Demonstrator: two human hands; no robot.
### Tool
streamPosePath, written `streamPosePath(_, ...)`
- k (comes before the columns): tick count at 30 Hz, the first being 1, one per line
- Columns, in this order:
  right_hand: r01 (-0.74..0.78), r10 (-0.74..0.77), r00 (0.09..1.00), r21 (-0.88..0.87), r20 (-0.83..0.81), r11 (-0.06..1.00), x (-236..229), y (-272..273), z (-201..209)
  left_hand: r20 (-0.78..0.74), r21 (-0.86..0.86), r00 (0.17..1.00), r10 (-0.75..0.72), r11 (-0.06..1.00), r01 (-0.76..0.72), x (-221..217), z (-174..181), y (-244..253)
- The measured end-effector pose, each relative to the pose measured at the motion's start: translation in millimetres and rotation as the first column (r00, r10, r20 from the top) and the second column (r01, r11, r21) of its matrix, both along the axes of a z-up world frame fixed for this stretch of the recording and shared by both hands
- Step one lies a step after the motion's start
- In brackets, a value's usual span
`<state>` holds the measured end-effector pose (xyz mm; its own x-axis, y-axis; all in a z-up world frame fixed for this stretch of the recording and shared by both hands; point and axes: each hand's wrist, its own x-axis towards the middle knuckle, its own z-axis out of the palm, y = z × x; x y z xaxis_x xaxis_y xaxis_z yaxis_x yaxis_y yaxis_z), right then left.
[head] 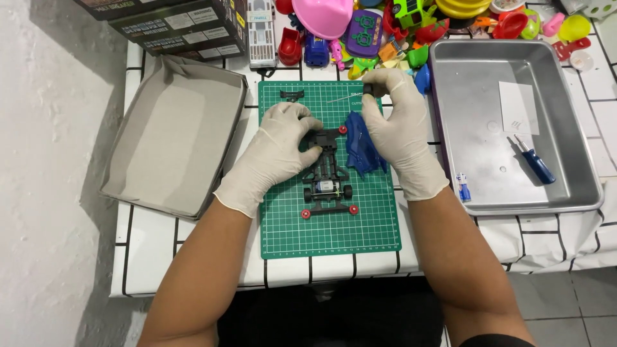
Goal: The person assembles a toy car chassis on a green cutting mat. They attach red wheels to the axles, insert a small motor into the frame, and connect a black plastic body part to the chassis.
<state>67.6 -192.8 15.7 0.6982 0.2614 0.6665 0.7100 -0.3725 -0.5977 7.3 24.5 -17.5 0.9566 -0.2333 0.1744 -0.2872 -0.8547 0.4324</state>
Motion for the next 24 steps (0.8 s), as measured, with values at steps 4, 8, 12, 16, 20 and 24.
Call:
streamPosePath(4,-0.008,0.008,0.999,0.001,-0.047,1.000,-1.9,-1.2,1.6,0.020,-0.008,1.000,0.000,1.000,0.000,6.0,-10.4,7.2)
streamPosePath(8,-0.013,0.011,0.997,-0.023,-0.073,1.000,-4.0,-0.6,4.6,0.074,-0.099,0.997,0.002,0.995,0.006,6.5,-8.6,19.7)
streamPosePath(12,-0.017,0.009,0.997,-0.095,-0.083,0.995,1.6,-0.1,-4.9,0.167,-0.193,0.986,0.005,0.981,0.027,7.1,-7.1,27.8)
streamPosePath(16,0.006,-0.033,0.988,-0.175,-0.149,0.984,0.4,-2.7,-3.4,0.166,-0.221,0.986,-0.002,0.974,0.039,3.3,1.7,24.7)
streamPosePath(20,-0.004,-0.044,0.973,-0.208,-0.226,0.978,2.4,-3.3,-5.8,0.175,-0.225,0.985,-0.003,0.973,0.043,2.9,1.5,23.9)
streamPosePath(24,0.008,-0.064,0.962,-0.204,-0.266,0.979,4.7,-1.5,-11.6,0.182,-0.235,0.983,-0.004,0.971,0.047,3.1,0.1,24.3)
